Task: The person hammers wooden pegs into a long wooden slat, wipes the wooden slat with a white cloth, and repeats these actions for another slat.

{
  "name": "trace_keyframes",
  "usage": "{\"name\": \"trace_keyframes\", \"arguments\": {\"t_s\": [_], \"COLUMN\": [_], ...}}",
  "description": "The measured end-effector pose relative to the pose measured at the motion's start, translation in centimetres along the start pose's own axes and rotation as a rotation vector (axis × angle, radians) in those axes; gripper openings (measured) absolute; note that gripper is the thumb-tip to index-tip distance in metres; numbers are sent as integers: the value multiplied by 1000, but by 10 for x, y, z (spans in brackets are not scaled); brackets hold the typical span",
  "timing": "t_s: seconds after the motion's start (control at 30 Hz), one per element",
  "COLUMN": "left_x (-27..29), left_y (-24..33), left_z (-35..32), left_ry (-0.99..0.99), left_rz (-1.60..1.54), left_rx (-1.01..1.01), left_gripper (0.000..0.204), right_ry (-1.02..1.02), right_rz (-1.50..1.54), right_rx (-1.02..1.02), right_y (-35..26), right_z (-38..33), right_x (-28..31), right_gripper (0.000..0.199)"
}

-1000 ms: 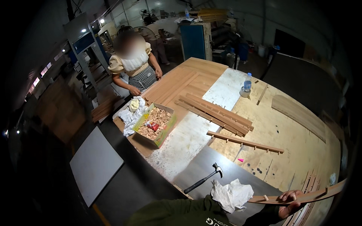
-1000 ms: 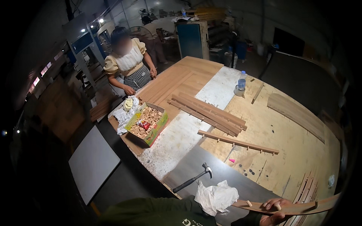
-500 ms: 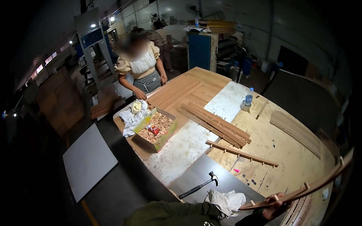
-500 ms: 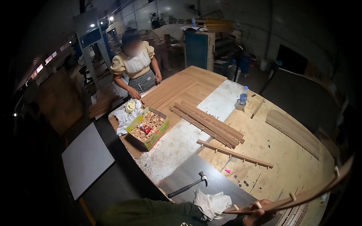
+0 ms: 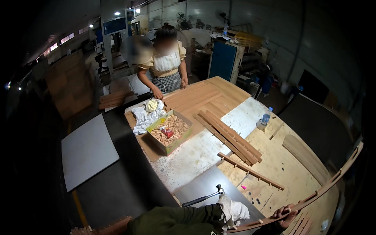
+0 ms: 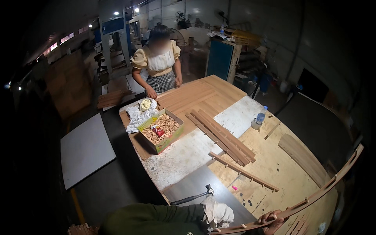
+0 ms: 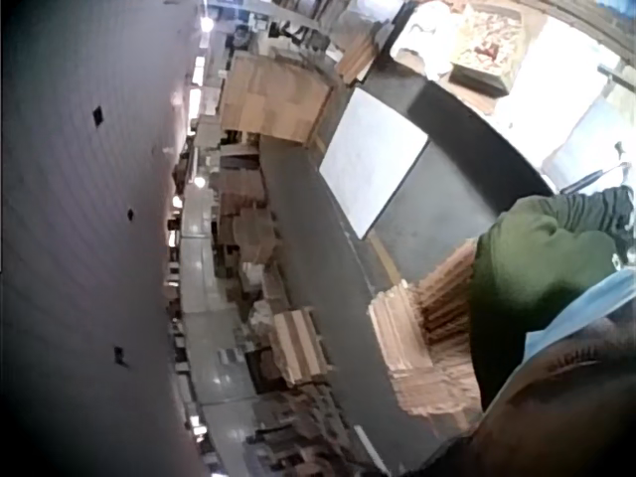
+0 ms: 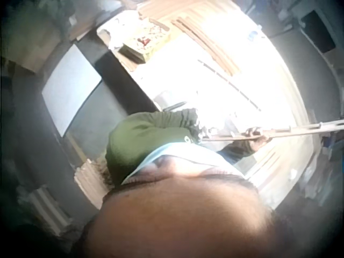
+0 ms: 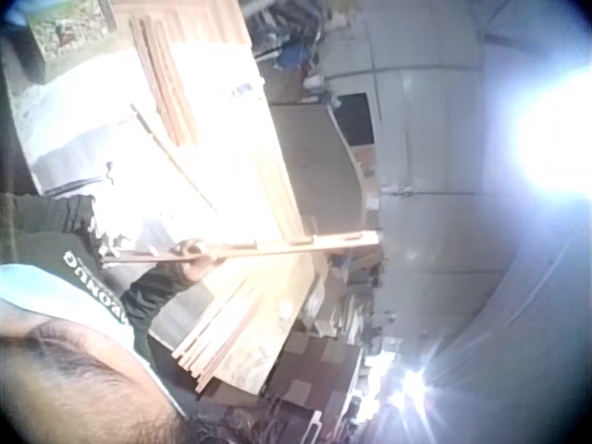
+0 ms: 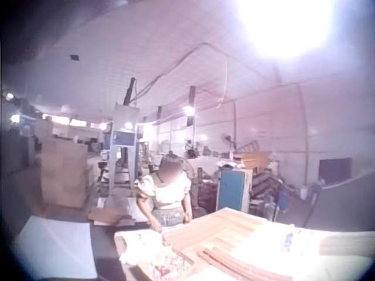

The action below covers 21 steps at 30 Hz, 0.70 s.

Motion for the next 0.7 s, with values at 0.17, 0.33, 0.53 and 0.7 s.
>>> {"name": "trace_keyframes", "arguments": {"t_s": [0.17, 0.33, 0.53, 0.7], "left_x": [3, 4, 8, 6], "left_y": [0, -1, 0, -4], "left_z": [-4, -5, -5, -3], "left_ry": [0, -9, -28, -65], "left_rz": [19, 28, 27, -3], "left_rx": [5, 8, -9, -70], "left_gripper": [18, 15, 11, 9], "right_ry": [55, 76, 146, 140], "right_rz": [223, 277, 367, 298], "right_rx": [-56, -35, -24, 12], "right_y": [2, -1, 11, 10], "right_z": [-4, -5, 10, 7], "right_x": [-12, -22, 51, 59], "right_gripper": [37, 44, 43, 35]}}
Point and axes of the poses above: each hand's wrist, its own z-axis towards the middle knuckle, its own x-axis out of the back of the hand, y = z × x, the point moved 6 cm from there along z, towards the middle knuckle, and after that the axes turned 11 degrees about x, right-handed, at the moved point
